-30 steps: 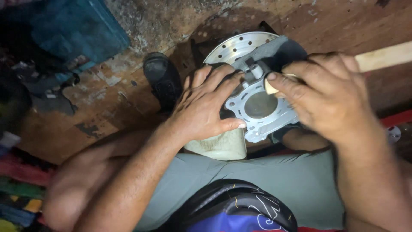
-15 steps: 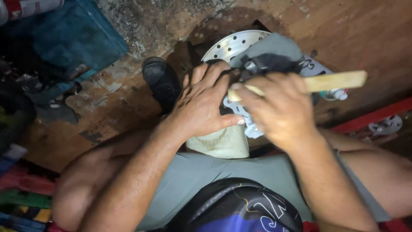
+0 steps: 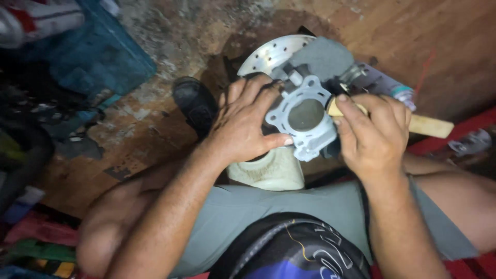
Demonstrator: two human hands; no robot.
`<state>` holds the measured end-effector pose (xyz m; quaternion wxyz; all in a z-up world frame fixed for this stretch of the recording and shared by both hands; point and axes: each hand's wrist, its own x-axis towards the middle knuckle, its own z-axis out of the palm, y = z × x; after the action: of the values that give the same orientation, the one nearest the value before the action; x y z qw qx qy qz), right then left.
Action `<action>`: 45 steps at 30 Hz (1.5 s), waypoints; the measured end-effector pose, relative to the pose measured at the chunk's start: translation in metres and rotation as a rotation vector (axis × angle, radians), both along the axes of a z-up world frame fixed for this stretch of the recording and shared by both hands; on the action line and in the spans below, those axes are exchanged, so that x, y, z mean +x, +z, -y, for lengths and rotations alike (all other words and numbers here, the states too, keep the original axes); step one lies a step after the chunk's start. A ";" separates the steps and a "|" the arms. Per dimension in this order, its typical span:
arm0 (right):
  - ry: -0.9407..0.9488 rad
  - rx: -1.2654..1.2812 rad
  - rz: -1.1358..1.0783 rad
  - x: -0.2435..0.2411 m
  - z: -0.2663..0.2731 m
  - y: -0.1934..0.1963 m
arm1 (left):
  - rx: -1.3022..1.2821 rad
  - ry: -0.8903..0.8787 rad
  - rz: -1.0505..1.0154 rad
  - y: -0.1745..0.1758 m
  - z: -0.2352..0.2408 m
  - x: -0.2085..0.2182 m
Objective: Cleaning a motorcycle cylinder block using a wire brush and spray cleaner
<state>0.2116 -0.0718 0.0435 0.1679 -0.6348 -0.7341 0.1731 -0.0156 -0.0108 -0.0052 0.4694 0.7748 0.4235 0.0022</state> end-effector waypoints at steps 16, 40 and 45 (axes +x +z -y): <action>0.025 0.112 0.000 -0.040 -0.042 -0.008 | -0.055 -0.024 -0.030 0.002 -0.002 0.003; -0.120 0.110 -0.043 -0.037 -0.035 -0.001 | -0.014 -0.022 -0.037 0.003 -0.004 0.002; -0.168 -0.004 -0.023 -0.006 0.027 0.009 | -0.016 -0.016 -0.022 0.003 -0.006 0.003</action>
<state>0.2052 -0.0986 0.0521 0.1888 -0.6924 -0.6760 0.1674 -0.0122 -0.0047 -0.0025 0.4709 0.7743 0.4224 -0.0132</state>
